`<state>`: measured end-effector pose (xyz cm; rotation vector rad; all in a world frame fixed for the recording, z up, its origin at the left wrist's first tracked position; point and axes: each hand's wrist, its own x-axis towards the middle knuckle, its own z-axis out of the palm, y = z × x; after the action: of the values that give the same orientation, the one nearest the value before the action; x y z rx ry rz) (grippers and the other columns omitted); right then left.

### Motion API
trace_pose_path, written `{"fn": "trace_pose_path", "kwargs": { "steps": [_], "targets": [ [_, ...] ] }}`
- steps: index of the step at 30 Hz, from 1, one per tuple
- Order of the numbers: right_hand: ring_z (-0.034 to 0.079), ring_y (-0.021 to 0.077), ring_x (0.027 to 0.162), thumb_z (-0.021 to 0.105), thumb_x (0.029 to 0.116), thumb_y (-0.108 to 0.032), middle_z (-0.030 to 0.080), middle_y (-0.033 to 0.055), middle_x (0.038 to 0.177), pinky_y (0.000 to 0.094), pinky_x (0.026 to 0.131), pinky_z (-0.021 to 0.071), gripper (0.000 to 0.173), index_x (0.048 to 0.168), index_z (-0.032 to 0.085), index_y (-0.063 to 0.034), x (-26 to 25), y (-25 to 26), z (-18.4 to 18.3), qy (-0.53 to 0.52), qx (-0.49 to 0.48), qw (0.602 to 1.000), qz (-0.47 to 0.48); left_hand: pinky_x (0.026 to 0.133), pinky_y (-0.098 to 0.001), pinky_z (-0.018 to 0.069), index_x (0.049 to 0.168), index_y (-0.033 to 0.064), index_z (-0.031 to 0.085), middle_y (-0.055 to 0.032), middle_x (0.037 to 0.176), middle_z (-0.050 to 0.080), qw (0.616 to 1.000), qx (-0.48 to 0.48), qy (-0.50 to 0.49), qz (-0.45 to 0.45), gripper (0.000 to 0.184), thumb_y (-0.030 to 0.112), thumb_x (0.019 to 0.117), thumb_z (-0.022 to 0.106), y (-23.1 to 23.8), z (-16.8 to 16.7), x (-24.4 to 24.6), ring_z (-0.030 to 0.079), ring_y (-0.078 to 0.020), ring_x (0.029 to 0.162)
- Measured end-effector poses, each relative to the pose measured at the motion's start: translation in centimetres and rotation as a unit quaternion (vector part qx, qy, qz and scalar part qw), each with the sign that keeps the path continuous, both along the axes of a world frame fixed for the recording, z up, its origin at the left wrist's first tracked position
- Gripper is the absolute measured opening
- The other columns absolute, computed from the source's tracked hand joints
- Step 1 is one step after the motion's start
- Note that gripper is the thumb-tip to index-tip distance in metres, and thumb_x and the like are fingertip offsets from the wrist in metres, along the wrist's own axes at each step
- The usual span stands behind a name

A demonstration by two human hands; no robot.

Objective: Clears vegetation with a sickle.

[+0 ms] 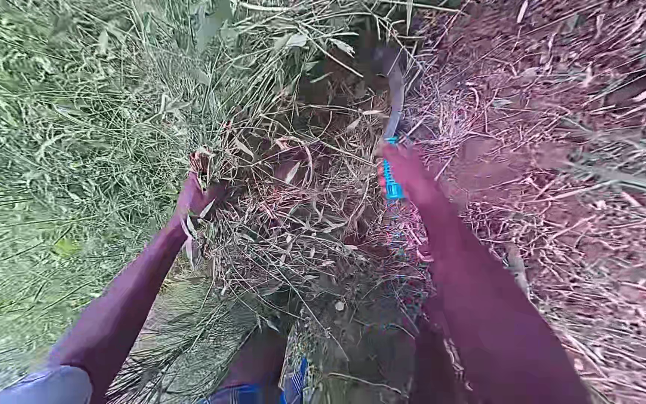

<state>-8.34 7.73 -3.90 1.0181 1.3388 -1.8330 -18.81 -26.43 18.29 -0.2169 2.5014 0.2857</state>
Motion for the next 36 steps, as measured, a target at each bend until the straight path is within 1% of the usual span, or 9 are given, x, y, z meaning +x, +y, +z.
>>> {"fn": "trace_pose_path", "kwargs": {
  "steps": [4,8,10,12,15,23,29,34,36],
  "targets": [
    [0.056,0.0182,0.055,0.039,0.1119,-0.037,0.059,0.0098,0.076,0.0378,0.054,0.0518,0.046,0.135,0.052,-0.0004,12.1,-2.7,0.5,-0.014,0.055,0.994,0.090,0.105,-0.0571,0.0455,0.142,-0.0105,0.043,-0.0325,0.130,0.059,0.999,-0.040,-0.010,0.021,0.054,0.016,0.0992,0.063,-0.5,1.0,2.1,0.060,-0.0394,0.121],
    [0.068,0.0293,0.077,0.052,0.1058,-0.034,0.069,0.0227,0.092,0.0510,0.074,0.0574,0.049,0.128,0.060,0.0090,28.9,-4.7,11.3,-0.080,0.159,0.976,0.125,0.100,-0.0555,0.0481,0.137,-0.0121,0.049,-0.0330,0.122,0.061,0.998,-0.061,-0.018,0.013,0.050,0.014,0.0973,0.064,-1.0,3.9,5.0,0.063,-0.0378,0.113],
    [0.064,0.0234,0.070,0.050,0.1068,-0.032,0.066,0.0168,0.087,0.0455,0.067,0.0572,0.046,0.129,0.058,0.0072,31.8,-5.3,15.0,-0.132,0.123,0.983,0.044,0.107,-0.0514,0.0463,0.144,-0.0100,0.043,-0.0312,0.132,0.058,0.997,-0.065,-0.032,0.018,0.059,0.019,0.0964,0.062,0.4,5.8,7.2,0.060,-0.0338,0.123],
    [0.060,0.0129,0.059,0.043,0.1081,-0.028,0.061,0.0060,0.076,0.0341,0.057,0.0563,0.040,0.125,0.055,0.0060,30.1,-4.9,16.4,-0.123,0.072,0.987,-0.076,0.116,-0.0466,0.0394,0.152,-0.0102,0.031,-0.0315,0.146,0.049,0.996,-0.058,-0.042,0.054,0.072,0.022,0.0963,0.062,1.0,7.5,9.2,0.051,-0.0320,0.137],
    [0.056,0.0083,0.053,0.038,0.1096,-0.022,0.056,-0.0022,0.069,0.0290,0.051,0.0541,0.030,0.120,0.051,0.0028,25.5,-4.8,18.1,-0.109,0.038,0.963,-0.243,0.115,-0.0426,0.0410,0.154,-0.0102,0.025,-0.0306,0.149,0.046,0.993,-0.054,-0.027,0.098,0.078,0.024,0.0953,0.062,0.3,8.7,10.3,0.051,-0.0285,0.137],
    [0.053,0.0084,0.043,0.030,0.1138,-0.032,0.053,-0.0026,0.061,0.0268,0.039,0.0517,0.029,0.111,0.046,-0.0084,19.8,-3.7,18.9,-0.163,0.050,0.885,-0.433,0.108,-0.0582,0.0442,0.147,-0.0066,0.042,-0.0328,0.132,0.059,0.990,-0.105,-0.066,0.074,0.060,0.026,0.1007,0.064,-0.2,4.3,6.9,0.059,-0.0417,0.125],
    [0.054,0.0164,0.050,0.031,0.1137,-0.036,0.050,0.0060,0.070,0.0330,0.046,0.0533,0.035,0.115,0.045,-0.0033,8.0,-9.4,18.4,-0.185,0.006,0.881,-0.436,0.107,-0.0642,0.0416,0.134,-0.0146,0.052,-0.0384,0.127,0.060,0.982,-0.139,-0.123,0.035,0.064,0.036,0.0978,0.067,0.6,3.3,6.1,0.057,-0.0516,0.125],
    [0.061,0.0228,0.076,0.044,0.1111,-0.031,0.062,0.0176,0.098,0.0408,0.071,0.0545,0.042,0.135,0.053,0.0025,3.8,-22.9,26.3,-0.126,-0.101,0.983,-0.083,0.105,-0.0647,0.0429,0.130,-0.0114,0.055,-0.0353,0.122,0.063,0.983,-0.094,-0.151,0.043,0.053,0.030,0.0986,0.066,-1.1,4.7,4.5,0.059,-0.0496,0.122],
    [0.060,0.0196,0.061,0.044,0.1113,-0.033,0.060,0.0126,0.085,0.0372,0.058,0.0558,0.042,0.136,0.050,0.0003,4.4,-25.1,31.3,-0.129,-0.131,0.981,-0.062,0.105,-0.0647,0.0423,0.134,-0.0100,0.054,-0.0350,0.125,0.062,0.986,-0.084,-0.139,0.042,0.053,0.029,0.0996,0.065,-3.2,8.3,3.9,0.058,-0.0497,0.123]
  ]
}}
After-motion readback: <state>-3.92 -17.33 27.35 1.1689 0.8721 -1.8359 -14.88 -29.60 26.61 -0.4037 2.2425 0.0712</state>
